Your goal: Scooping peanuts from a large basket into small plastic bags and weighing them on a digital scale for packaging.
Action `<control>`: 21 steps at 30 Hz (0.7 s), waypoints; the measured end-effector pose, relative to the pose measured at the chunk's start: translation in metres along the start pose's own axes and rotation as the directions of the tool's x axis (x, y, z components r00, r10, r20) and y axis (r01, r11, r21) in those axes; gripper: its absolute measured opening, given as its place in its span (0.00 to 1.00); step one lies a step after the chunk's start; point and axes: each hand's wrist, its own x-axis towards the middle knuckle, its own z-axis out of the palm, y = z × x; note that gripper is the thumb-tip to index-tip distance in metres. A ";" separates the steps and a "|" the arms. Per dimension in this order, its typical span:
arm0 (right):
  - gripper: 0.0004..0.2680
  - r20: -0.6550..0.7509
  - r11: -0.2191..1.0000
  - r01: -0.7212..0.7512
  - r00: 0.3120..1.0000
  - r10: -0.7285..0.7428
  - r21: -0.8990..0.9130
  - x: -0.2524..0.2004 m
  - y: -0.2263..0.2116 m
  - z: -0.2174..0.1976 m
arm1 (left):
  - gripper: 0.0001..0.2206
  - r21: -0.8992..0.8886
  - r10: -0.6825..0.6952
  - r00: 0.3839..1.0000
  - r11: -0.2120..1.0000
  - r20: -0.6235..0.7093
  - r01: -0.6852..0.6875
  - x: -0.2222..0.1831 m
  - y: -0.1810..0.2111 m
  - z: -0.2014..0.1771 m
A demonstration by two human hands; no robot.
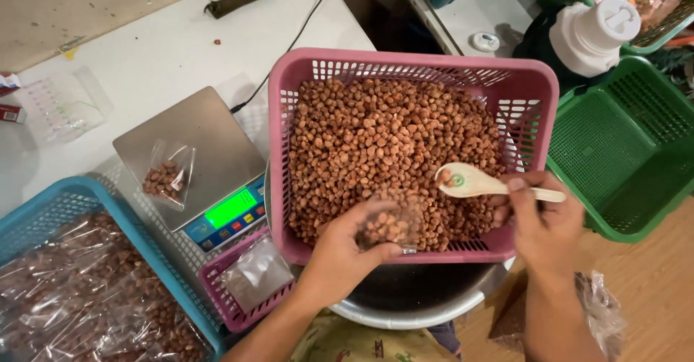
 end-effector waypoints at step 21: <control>0.11 -0.056 0.944 0.331 0.942 -0.330 0.002 -0.016 -0.014 0.009 | 0.21 -0.066 0.219 0.971 0.972 -0.097 -0.226 -0.006 -0.012 -0.014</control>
